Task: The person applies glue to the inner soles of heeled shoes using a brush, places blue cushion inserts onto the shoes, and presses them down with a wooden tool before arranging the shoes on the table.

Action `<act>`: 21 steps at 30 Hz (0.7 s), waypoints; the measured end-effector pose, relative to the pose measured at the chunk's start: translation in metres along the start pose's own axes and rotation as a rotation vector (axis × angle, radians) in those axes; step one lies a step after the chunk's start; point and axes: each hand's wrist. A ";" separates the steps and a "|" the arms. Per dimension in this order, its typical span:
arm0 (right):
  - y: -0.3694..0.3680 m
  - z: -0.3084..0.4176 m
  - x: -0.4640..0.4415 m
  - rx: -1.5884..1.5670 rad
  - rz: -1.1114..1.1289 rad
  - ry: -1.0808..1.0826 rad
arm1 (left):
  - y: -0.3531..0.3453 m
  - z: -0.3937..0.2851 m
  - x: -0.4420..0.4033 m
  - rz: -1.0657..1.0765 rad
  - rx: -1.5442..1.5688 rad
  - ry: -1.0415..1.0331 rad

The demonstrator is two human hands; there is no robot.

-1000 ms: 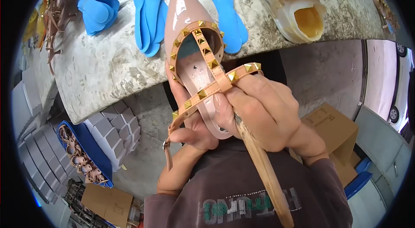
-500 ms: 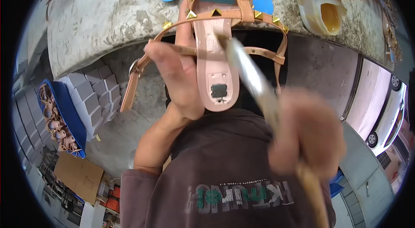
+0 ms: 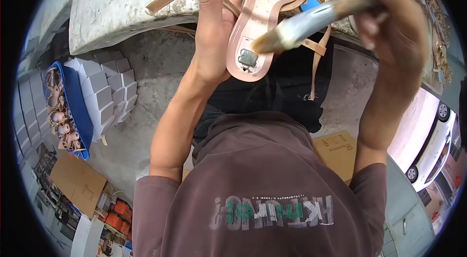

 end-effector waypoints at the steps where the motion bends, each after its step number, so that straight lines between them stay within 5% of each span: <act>1: -0.013 0.008 -0.003 -0.030 -0.017 -0.103 | 0.007 0.001 -0.002 0.061 -0.017 -0.006; 6: -0.047 0.031 -0.015 -0.054 0.009 -0.409 | 0.008 0.000 -0.003 0.148 -0.007 0.006; 12: -0.049 0.038 -0.014 0.247 -0.011 -0.328 | 0.008 -0.002 -0.004 0.130 -0.064 0.024; 18: -0.027 0.036 -0.002 0.572 0.010 -0.038 | 0.001 -0.003 -0.002 0.086 -0.071 -0.006; 21: 0.036 0.006 0.016 0.463 -0.195 0.506 | 0.002 -0.004 0.002 0.091 0.080 -0.074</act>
Point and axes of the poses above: each hand's wrist, its own x-axis away from the middle knuckle, its own y-axis out of the back of the hand, z = x × y, and after that the axes turned 9 degrees about x, right-handed
